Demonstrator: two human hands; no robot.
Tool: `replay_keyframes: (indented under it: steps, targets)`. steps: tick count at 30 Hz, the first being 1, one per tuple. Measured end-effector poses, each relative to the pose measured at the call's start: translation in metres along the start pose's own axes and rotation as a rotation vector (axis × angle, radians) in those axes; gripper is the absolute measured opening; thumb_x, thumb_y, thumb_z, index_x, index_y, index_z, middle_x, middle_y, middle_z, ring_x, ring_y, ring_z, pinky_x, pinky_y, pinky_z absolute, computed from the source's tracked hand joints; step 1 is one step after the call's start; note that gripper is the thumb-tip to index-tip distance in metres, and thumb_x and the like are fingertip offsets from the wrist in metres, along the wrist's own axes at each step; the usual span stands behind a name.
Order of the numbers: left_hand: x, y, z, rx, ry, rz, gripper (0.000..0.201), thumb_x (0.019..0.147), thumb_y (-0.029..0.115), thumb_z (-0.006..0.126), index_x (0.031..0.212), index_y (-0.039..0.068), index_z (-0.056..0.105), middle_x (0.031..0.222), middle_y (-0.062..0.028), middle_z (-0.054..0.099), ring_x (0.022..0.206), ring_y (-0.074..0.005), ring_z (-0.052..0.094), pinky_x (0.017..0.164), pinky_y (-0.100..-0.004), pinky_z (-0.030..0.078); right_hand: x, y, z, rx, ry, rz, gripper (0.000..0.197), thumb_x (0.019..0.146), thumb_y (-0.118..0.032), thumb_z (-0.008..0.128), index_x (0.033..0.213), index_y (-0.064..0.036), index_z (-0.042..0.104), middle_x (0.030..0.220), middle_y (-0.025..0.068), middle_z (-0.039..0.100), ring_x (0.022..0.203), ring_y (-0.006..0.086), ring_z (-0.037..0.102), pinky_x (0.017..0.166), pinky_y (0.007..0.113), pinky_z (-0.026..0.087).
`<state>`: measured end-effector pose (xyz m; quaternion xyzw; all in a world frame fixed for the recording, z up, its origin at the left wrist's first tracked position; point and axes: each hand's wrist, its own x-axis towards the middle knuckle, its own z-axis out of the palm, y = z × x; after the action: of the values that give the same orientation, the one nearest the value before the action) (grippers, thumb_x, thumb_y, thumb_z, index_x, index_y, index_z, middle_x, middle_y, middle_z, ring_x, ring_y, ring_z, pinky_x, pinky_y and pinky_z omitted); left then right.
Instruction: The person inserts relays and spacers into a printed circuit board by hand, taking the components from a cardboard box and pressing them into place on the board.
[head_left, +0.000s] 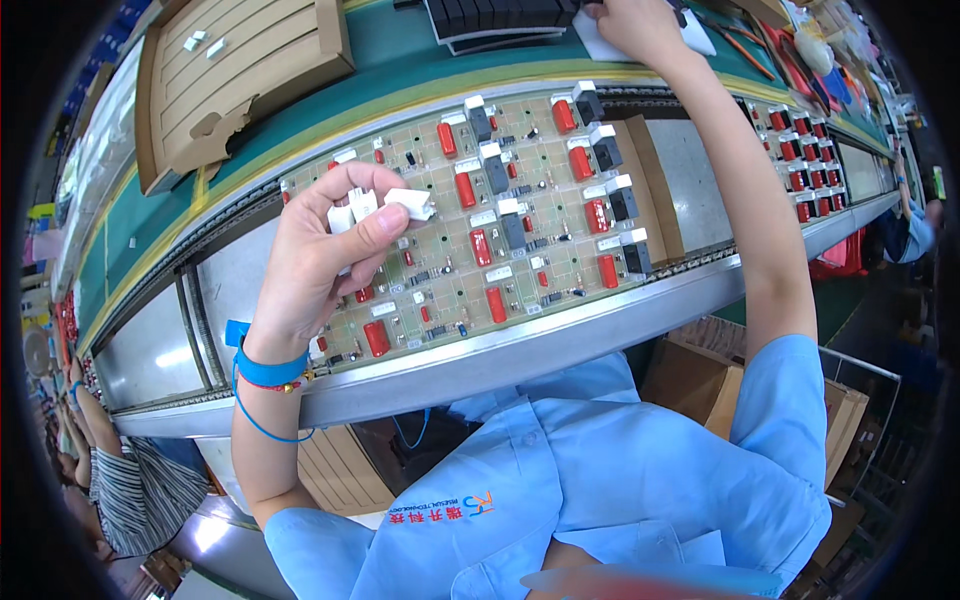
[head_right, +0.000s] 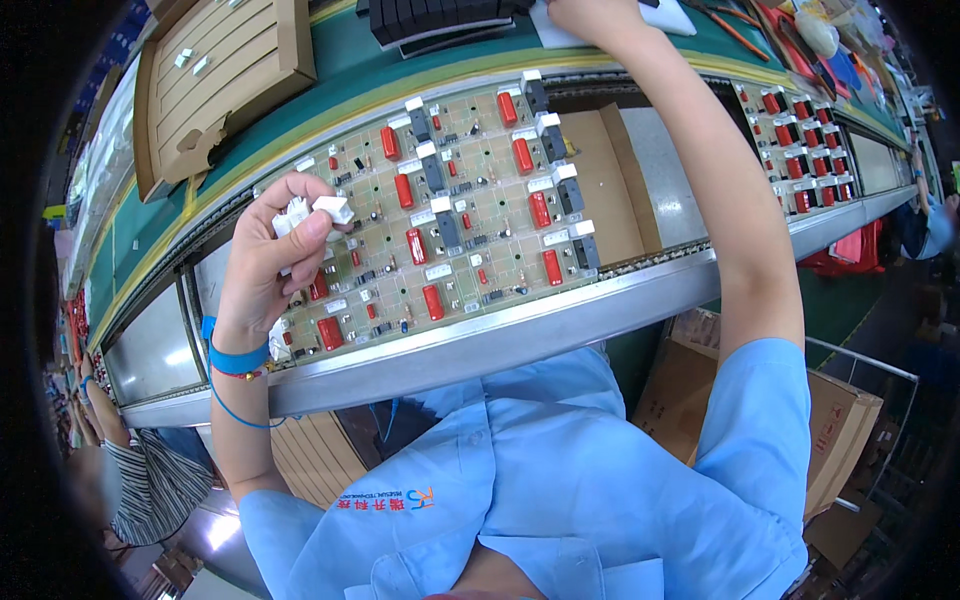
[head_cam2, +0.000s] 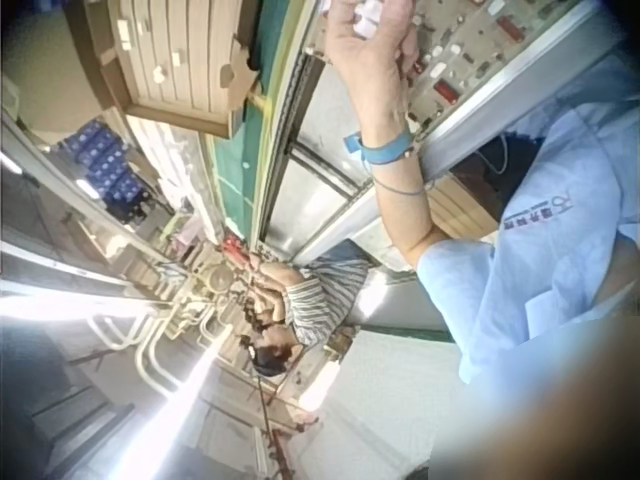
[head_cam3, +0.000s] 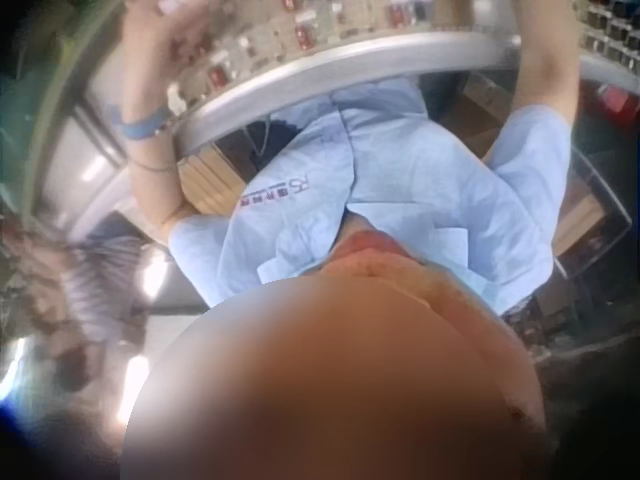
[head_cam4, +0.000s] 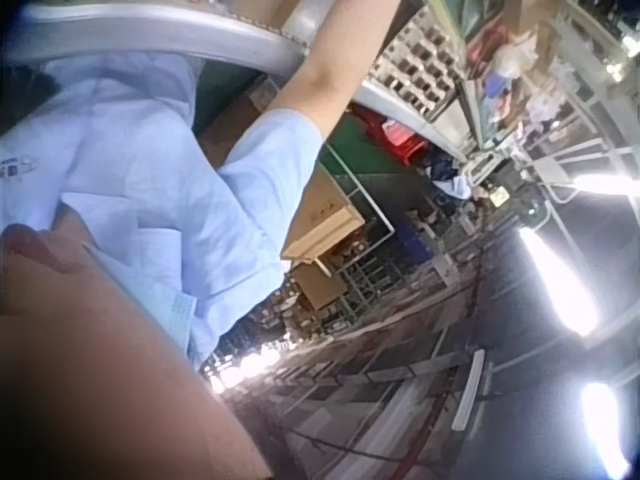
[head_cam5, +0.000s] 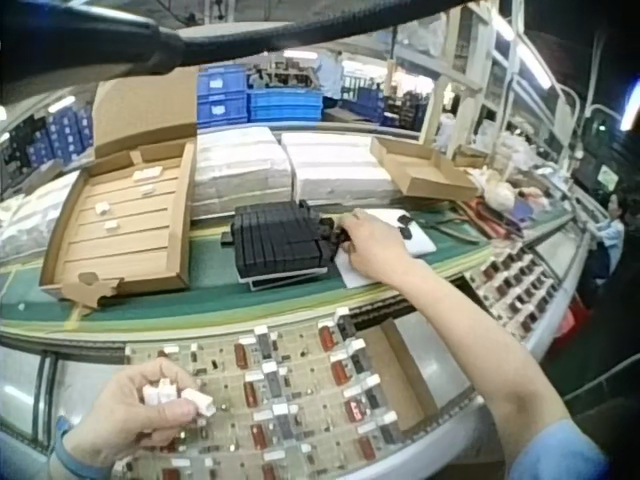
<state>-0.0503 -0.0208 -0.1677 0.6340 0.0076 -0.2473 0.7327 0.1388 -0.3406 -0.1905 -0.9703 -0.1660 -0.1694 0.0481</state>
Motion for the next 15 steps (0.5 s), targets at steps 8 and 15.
replay_keyframes:
  steps: [8,15]
  targets:
    - [-0.006,0.005,0.038,0.411,0.083,-0.008,0.019,0.082,0.02,0.073,0.091,0.006,0.064,0.065,0.005,0.056,0.054,-0.0005,0.046,0.047,-0.018,0.033,-0.037,0.0,-0.05,0.944,0.05,0.147,0.03,0.086,-0.012,0.063,0.114,-0.0014,0.062,0.092,0.0023,0.063,0.081,0.0098,0.058,0.072,0.024,0.049]
    - [0.0,-0.016,0.073,1.01,0.093,0.431,0.018,0.078,0.014,0.075,0.089,0.006,0.063,0.069,-0.0077,0.063,0.054,-0.0181,0.058,0.051,-0.0304,0.045,-0.091,-0.006,-0.054,1.042,-0.018,0.129,0.033,0.088,-0.016,0.063,0.115,0.0017,0.059,0.092,0.0035,0.062,0.079,0.0086,0.058,0.072,0.024,0.048]
